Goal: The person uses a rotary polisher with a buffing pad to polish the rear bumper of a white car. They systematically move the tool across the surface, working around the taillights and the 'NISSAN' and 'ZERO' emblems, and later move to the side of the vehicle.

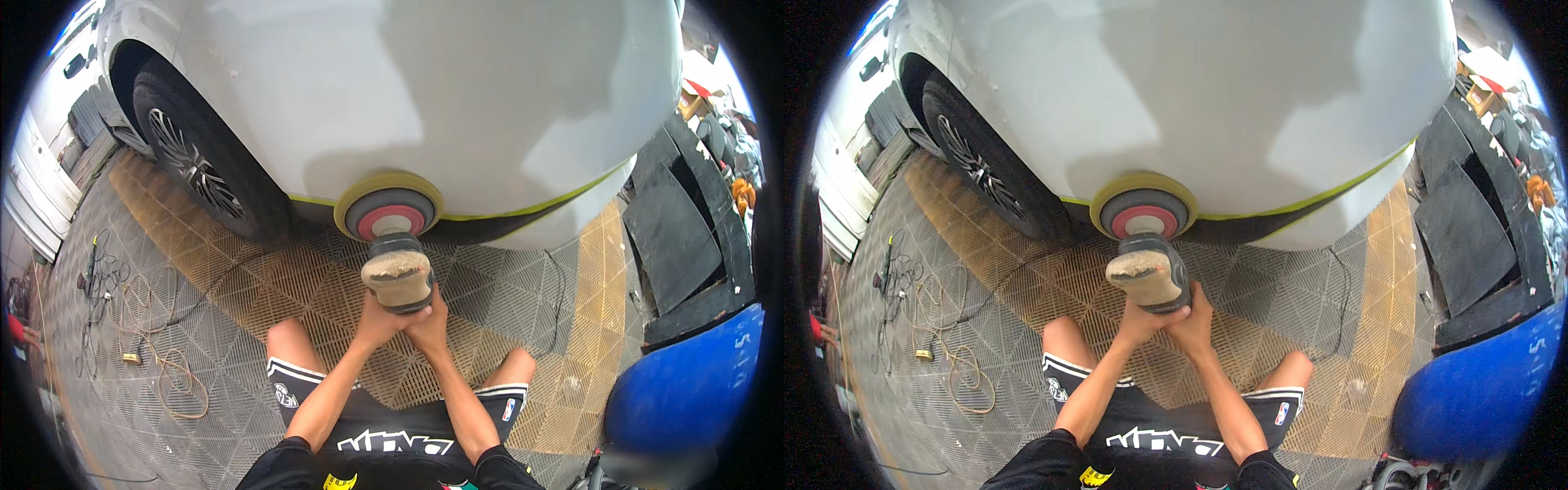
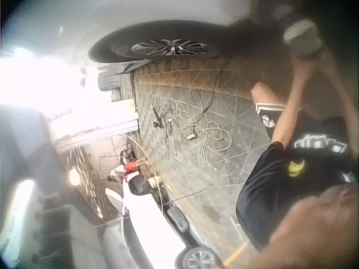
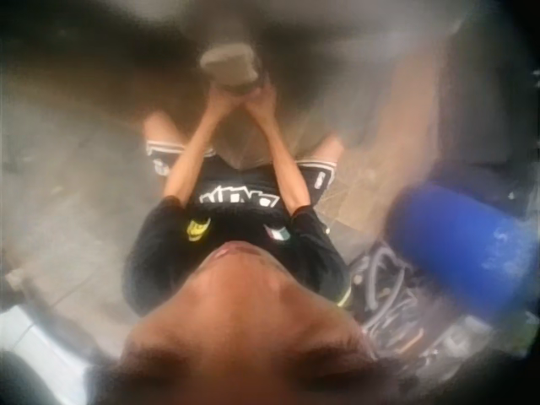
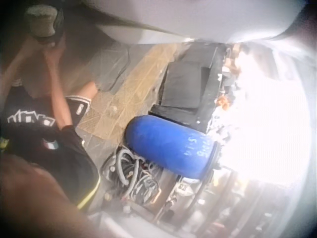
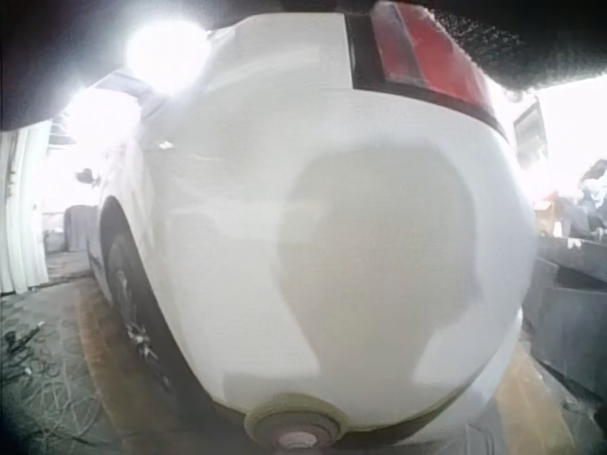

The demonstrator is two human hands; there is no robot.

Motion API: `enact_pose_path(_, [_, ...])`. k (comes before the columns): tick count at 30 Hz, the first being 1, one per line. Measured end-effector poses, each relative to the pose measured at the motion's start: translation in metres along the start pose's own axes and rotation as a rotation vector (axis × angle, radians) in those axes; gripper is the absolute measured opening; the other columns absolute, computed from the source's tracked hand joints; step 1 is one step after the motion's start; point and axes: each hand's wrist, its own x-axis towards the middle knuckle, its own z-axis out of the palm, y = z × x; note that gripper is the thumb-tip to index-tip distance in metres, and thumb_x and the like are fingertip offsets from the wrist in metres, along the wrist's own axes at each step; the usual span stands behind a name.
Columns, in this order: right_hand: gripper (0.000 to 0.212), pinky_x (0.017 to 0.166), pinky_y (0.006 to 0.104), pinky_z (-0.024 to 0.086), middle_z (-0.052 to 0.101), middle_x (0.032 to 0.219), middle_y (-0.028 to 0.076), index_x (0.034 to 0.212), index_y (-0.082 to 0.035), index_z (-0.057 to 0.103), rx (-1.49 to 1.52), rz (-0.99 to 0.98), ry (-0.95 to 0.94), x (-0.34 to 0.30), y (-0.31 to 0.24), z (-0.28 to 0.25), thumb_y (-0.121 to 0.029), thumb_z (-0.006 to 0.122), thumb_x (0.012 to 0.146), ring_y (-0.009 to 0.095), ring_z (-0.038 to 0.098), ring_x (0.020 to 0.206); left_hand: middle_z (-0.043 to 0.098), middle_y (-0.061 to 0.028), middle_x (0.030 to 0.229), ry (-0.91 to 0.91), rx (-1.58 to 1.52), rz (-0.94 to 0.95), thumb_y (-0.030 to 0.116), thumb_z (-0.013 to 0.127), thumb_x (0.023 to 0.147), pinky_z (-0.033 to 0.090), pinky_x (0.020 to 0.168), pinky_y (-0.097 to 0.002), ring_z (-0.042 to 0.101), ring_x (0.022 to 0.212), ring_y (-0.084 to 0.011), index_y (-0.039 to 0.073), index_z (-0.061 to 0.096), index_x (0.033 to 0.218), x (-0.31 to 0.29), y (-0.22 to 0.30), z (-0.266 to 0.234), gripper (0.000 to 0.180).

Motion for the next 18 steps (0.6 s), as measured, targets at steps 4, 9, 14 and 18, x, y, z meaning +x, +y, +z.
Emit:
enact_pose_path(4, [0.071, 0.092, 0.0446, 0.054, 0.067, 0.115, 0.026, 0.127, 0.005, 0.057, -0.23, -0.119, -0.059, 0.007, -0.02, 0.006, -0.02, 0.084, 0.066, 0.042, 0.067, 0.107, 0.067, -0.0081, 0.121, 0.03, -0.072, 0.03, 0.015, 0.092, 0.071, 0.05, 0.1, -0.0346, 0.064, 0.112, -0.0182, 0.0, 0.061, 0.126, -0.001, -0.006, -0.017, 0.065])
enact_pose_path(9, [0.079, 0.092, 0.041, 0.053, 0.067, 0.117, 0.025, 0.13, 0.004, 0.055, -0.302, -0.274, -0.129, 0.015, -0.026, 0.013, -0.025, 0.088, 0.065, 0.038, 0.068, 0.108, 0.066, -0.0075, 0.121, 0.052, -0.16, 0.026, 0.01, 0.09, 0.072, 0.051, 0.098, -0.0339, 0.063, 0.112, -0.0179, 0.001, 0.06, 0.126, 0.006, 0.0, -0.035, 0.062])
enact_pose_path(14, [0.075, 0.096, 0.0415, 0.051, 0.066, 0.121, 0.022, 0.133, 0.003, 0.053, 0.177, -0.076, -0.13, 0.01, 0.009, 0.058, -0.018, 0.086, 0.069, 0.032, 0.064, 0.116, 0.069, -0.009, 0.12, 0.036, 0.193, 0.113, 0.012, 0.093, 0.067, 0.052, 0.097, -0.034, 0.066, 0.109, -0.0189, 0.001, 0.06, 0.126, 0.009, 0.033, -0.039, 0.069])
enact_pose_path(18, [0.063, 0.098, 0.0385, 0.049, 0.066, 0.122, 0.016, 0.131, 0.003, 0.054, 0.411, 0.031, -0.15, -0.007, 0.008, 0.096, -0.013, 0.081, 0.076, 0.026, 0.062, 0.116, 0.073, -0.0147, 0.11, 0.008, 0.546, 0.202, 0.019, 0.093, 0.056, 0.055, 0.09, -0.0373, 0.071, 0.101, -0.0274, 0.002, 0.062, 0.119, 0.018, 0.057, -0.053, 0.072])
